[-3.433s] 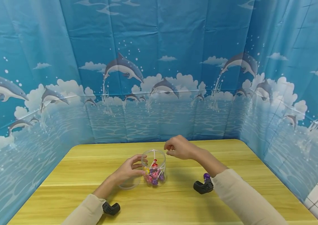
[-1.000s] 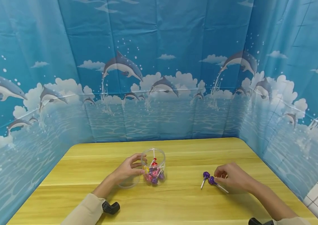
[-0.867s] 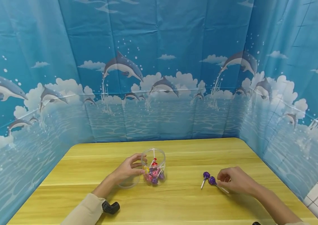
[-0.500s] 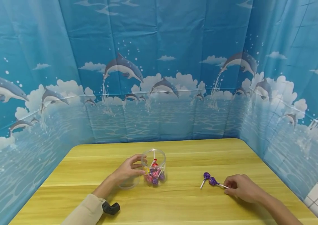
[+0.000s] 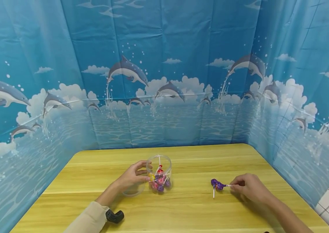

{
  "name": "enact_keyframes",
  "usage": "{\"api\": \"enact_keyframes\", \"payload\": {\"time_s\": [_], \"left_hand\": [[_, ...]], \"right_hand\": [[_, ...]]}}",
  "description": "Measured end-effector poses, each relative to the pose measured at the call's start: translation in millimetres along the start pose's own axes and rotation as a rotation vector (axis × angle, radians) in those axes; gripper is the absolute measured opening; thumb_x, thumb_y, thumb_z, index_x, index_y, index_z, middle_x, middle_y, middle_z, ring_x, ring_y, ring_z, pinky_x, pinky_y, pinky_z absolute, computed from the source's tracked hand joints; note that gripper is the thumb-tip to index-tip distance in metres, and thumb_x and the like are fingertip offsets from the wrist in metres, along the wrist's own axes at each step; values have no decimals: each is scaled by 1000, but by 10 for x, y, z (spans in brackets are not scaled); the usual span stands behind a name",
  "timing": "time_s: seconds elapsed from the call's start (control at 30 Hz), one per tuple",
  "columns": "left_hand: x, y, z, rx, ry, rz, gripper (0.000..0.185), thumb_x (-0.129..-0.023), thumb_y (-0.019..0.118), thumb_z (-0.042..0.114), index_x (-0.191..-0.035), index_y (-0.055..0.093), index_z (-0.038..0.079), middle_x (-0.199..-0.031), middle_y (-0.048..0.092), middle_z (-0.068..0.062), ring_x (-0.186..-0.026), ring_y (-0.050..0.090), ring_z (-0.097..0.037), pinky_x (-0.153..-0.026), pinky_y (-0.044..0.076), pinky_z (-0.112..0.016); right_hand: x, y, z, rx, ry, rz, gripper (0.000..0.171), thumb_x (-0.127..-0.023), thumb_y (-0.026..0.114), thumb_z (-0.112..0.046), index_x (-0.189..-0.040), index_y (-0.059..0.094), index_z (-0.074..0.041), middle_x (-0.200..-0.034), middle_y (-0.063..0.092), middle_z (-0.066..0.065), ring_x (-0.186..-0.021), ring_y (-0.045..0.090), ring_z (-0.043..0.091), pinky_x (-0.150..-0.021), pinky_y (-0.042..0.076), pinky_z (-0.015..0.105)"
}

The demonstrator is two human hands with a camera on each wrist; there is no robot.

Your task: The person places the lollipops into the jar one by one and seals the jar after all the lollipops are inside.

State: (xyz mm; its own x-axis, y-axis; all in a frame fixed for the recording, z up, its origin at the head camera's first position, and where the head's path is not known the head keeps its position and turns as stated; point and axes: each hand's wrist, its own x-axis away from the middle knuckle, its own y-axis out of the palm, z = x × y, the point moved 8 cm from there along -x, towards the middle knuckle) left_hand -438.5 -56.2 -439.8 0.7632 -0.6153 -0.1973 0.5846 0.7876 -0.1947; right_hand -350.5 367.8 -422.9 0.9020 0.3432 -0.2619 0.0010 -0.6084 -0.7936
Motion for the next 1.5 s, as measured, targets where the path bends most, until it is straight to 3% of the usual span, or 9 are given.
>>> {"api": "enact_keyframes", "payload": {"time_s": [0.23,0.47,0.87,1.5], "left_hand": [[12,-10,6,-2,3,10,64,-97,74,7,-154,44,4,-150,44,-28,-139,45,-44,-104,52,-41],[6,-12,-10,-14,10,10,63,-98,74,8,-153,44,3,-150,43,-30,-138,46,-44,-104,51,-42],[2,-2,-18,-9,10,7,64,-97,74,8,-153,44,4,-150,41,-31,-138,47,-42,-104,52,-43],[-8,-14,-15,-34,10,12,64,-97,75,9,-153,44,4,-150,42,-30,-138,46,-44,-105,51,-42]], "right_hand": [[-110,-122,-86,-15,4,28,12,-98,73,-14,-100,80,-4,-93,75,0,-81,69,8,-67,59,27],[-262,-170,-237,2,2,21,14,-98,73,-16,-100,80,-4,-92,75,2,-79,70,17,-64,57,29],[-542,-232,-476,9,-61,49,8,-98,74,-12,-98,81,-9,-90,74,-4,-75,66,7,-62,56,29],[-1003,-190,-819,-7,-66,1,10,-99,72,-17,-101,81,-12,-98,74,-1,-82,68,15,-67,57,33]]}}
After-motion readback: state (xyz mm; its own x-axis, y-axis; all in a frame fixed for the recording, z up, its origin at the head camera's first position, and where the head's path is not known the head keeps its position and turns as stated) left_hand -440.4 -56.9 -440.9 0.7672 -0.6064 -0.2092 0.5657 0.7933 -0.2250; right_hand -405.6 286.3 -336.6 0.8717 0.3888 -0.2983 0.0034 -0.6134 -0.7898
